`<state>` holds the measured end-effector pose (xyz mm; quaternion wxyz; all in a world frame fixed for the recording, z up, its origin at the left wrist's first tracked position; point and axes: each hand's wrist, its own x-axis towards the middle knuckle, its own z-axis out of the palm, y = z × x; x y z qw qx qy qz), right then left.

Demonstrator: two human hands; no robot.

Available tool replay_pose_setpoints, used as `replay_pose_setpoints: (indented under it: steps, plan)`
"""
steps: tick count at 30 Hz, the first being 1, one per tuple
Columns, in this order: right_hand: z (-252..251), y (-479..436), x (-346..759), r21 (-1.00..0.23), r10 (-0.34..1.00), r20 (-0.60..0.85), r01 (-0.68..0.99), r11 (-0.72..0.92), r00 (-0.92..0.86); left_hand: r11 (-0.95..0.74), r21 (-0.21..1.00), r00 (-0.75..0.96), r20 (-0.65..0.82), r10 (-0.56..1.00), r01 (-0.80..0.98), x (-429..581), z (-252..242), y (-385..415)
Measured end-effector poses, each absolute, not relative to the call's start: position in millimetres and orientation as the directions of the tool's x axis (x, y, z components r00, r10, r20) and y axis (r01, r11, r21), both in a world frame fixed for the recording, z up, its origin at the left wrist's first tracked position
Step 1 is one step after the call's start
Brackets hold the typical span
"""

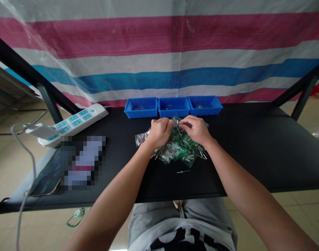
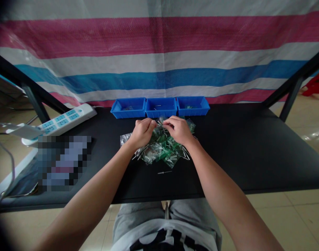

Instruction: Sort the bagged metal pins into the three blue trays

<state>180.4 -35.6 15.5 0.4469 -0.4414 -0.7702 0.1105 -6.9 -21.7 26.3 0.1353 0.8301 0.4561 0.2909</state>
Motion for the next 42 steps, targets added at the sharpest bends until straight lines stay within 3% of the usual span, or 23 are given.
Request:
replay_pose_setpoints:
  steps: [5,14,20,27,37,40,42]
  plan:
    - [16.2,-35.8,181.7,-0.569,0.787,0.578,0.586,0.578,-0.214,-0.6,0.538,0.369,0.481,0.795,0.592,-10.2,25.7,-21.9]
    - [17.4,-35.8,181.6,-0.545,0.786,0.57,0.605,0.58,-0.239,-0.702,0.396,0.433,0.579,0.691,0.592,-10.6,22.1,-23.2]
    - [19.7,-37.5,180.7,-0.532,0.793,0.545,0.62,0.577,-0.271,-0.761,0.371,0.468,0.62,0.63,0.533,-12.9,20.3,-19.6]
    - [25.5,-40.7,179.9,-0.536,0.817,0.498,0.639,0.553,-0.289,-0.706,0.508,0.397,0.59,0.703,0.494,-12.7,25.0,-23.0]
    - [27.6,-43.7,174.9,-0.539,0.833,0.484,0.658,0.525,-0.268,-0.613,0.749,0.39,0.501,0.772,0.251,-11.3,30.9,-30.2]
    - [28.4,-44.1,175.3,-0.594,0.86,0.468,0.648,0.476,-0.203,-0.595,0.765,0.332,0.509,0.794,0.249,-11.6,28.1,-26.8]
    - [27.4,-42.8,177.5,-0.632,0.879,0.459,0.65,0.423,-0.127,-0.593,0.723,0.257,0.535,0.805,0.355,-13.3,26.3,-22.6]
